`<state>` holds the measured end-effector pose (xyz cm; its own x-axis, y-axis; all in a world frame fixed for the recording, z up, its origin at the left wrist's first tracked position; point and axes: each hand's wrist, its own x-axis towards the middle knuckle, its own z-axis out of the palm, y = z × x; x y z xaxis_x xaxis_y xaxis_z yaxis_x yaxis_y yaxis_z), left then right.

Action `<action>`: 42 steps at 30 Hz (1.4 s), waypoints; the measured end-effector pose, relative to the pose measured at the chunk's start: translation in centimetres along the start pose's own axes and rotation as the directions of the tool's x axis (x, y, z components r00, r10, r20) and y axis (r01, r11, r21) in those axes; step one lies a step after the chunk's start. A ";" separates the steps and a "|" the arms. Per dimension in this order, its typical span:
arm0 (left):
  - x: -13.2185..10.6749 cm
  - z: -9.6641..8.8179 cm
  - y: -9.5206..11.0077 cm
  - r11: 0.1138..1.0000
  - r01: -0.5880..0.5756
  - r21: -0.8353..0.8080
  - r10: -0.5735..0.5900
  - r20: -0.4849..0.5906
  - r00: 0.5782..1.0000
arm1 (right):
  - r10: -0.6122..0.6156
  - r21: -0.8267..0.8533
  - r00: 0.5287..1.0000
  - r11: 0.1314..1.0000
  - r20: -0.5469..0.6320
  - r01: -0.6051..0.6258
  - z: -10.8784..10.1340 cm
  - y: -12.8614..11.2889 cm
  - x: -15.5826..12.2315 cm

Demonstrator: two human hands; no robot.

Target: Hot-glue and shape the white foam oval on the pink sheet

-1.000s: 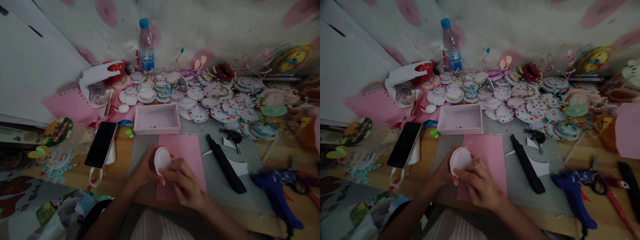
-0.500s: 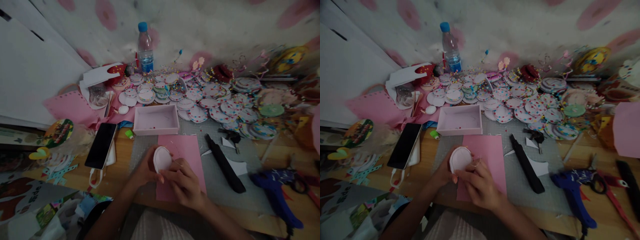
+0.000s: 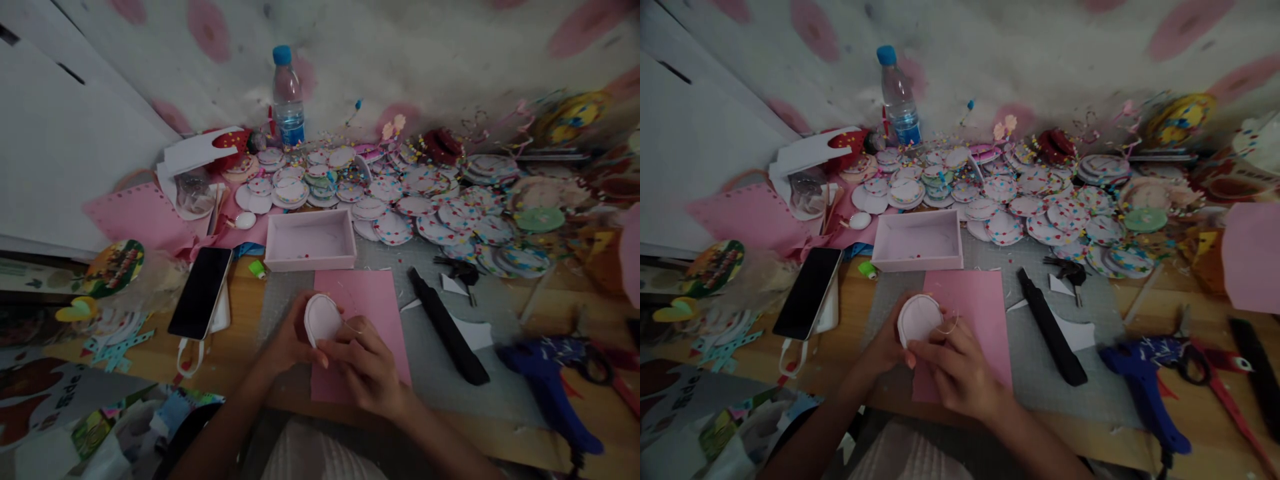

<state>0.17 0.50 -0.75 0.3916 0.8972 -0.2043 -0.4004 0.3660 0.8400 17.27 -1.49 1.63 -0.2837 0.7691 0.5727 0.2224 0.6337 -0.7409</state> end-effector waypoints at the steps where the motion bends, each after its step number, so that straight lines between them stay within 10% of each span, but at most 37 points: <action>1: 0.0 -0.1 -0.1 1.000 -0.002 0.003 0.002 -0.002 1.000 | -0.002 -0.001 1.000 1.000 0.003 0.002 0.0 0.0 0.0; 12: 0.0 0.4 0.2 0.987 0.080 -0.138 -0.088 -0.060 0.994 | -0.137 -0.181 0.986 0.976 -0.099 0.117 -0.6 0.0 0.0; 18: -0.3 1.0 1.0 0.962 0.090 -0.258 -0.082 0.042 0.996 | 0.155 -0.102 0.932 0.975 -0.329 -0.198 -0.8 -0.2 -0.9; 22: -0.7 1.7 0.8 0.989 0.005 -0.145 0.002 0.045 0.999 | 0.339 -0.021 0.908 0.935 -0.247 -0.355 -1.0 -1.1 -1.4; 28: -0.7 2.5 0.7 0.996 -0.073 0.057 0.071 0.053 0.996 | 0.133 -0.310 0.986 0.937 -0.104 -0.159 -2.1 -2.7 -2.0; 42: -2.0 2.7 1.4 0.962 -0.095 0.258 0.081 0.064 0.995 | 0.091 -0.177 0.981 0.982 0.173 -0.060 -3.8 -4.4 -0.2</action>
<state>1.07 -1.48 2.20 0.4104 0.9061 -0.1027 -0.2089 0.2031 0.9566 19.92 -4.14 6.13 -0.4196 0.7974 0.4337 0.4008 0.5914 -0.6997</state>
